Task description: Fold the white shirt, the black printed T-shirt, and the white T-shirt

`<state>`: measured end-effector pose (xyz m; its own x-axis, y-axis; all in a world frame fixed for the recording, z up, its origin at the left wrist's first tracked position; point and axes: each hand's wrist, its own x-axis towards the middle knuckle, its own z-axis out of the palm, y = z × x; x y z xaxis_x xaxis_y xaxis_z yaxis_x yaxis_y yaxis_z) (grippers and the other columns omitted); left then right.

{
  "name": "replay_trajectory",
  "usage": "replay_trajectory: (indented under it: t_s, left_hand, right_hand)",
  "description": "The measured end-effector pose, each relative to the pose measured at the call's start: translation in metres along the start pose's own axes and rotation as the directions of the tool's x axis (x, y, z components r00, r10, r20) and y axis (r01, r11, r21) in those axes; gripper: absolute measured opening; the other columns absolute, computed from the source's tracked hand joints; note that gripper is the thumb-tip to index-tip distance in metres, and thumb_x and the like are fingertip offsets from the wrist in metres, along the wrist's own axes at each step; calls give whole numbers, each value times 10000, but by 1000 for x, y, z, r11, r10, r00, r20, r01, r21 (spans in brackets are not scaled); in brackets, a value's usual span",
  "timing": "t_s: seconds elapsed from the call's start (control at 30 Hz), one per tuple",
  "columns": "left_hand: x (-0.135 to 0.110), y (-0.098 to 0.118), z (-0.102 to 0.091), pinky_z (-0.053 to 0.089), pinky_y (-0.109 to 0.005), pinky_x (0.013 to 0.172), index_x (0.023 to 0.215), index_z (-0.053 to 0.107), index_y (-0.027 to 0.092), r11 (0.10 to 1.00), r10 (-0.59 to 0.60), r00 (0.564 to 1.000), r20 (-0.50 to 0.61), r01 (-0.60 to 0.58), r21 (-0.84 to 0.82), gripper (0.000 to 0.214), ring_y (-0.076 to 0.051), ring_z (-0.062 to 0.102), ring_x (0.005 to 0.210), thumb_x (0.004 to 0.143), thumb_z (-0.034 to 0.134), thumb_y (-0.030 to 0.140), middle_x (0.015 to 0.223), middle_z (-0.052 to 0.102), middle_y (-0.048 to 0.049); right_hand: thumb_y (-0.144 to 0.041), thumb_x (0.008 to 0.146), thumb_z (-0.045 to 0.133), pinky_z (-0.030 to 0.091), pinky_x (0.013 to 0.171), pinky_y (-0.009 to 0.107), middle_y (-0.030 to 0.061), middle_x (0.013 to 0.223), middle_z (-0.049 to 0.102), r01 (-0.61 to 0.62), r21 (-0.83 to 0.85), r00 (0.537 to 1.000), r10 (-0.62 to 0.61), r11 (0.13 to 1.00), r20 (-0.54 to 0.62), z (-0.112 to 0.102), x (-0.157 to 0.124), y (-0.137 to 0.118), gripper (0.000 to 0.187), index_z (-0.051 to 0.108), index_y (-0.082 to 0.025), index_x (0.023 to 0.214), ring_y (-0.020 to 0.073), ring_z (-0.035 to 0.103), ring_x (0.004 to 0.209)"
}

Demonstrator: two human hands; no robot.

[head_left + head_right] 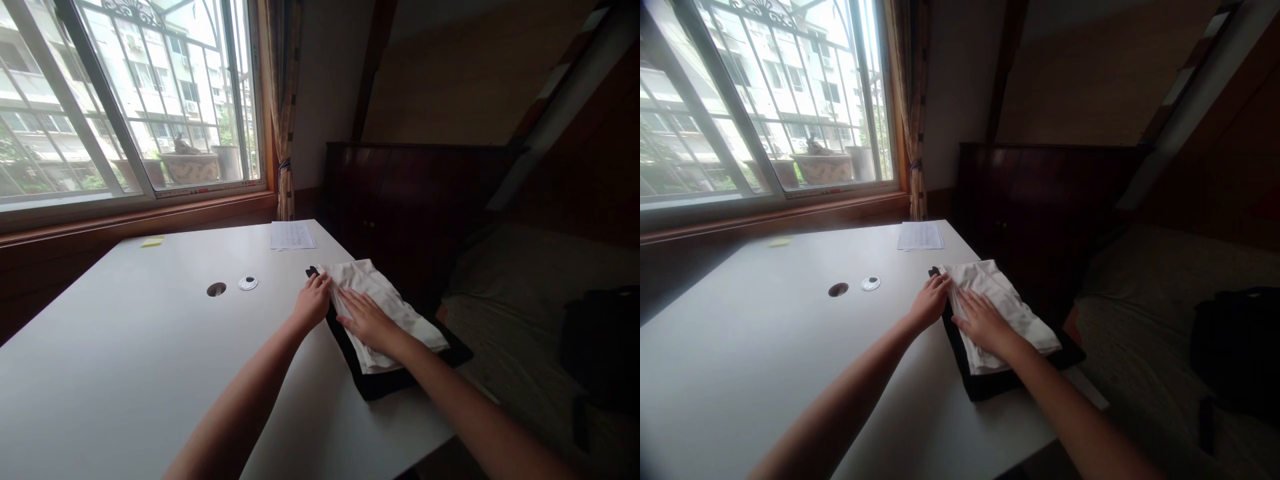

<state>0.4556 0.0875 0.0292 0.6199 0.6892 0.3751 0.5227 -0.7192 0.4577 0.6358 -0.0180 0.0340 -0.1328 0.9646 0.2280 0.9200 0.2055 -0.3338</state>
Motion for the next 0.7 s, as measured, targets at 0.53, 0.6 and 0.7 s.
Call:
replay_trajectory:
  t_s: [0.53,0.6,0.7]
  left_hand:
    - [-23,-27,-4,322,-515,1209,1626,268,338,983,-9,994,111,-12,182,767,-324,273,1546,927,400,51,1719,217,-56]
    - [-28,-33,-6,297,-516,1226,1634,238,331,979,-14,993,121,-11,202,737,-321,281,1544,957,387,82,1721,211,-56]
    - [-41,-45,-17,258,-530,1247,1641,219,312,974,-23,989,147,-11,228,655,-328,275,1547,1020,406,220,1719,212,-60]
  right_hand:
    - [-607,997,522,174,1278,555,98,1703,184,134,-85,990,-129,987,55,13,-69,-76,715,399,-231,1593,334,143,1578]
    - [-602,1012,496,194,1271,556,111,1700,196,176,-141,982,-164,974,94,12,-74,-80,684,447,-202,1565,336,144,1577]
    - [-602,1034,442,200,1269,559,72,1681,284,265,-191,957,-234,945,169,12,-83,-88,621,518,-217,1515,325,167,1574]
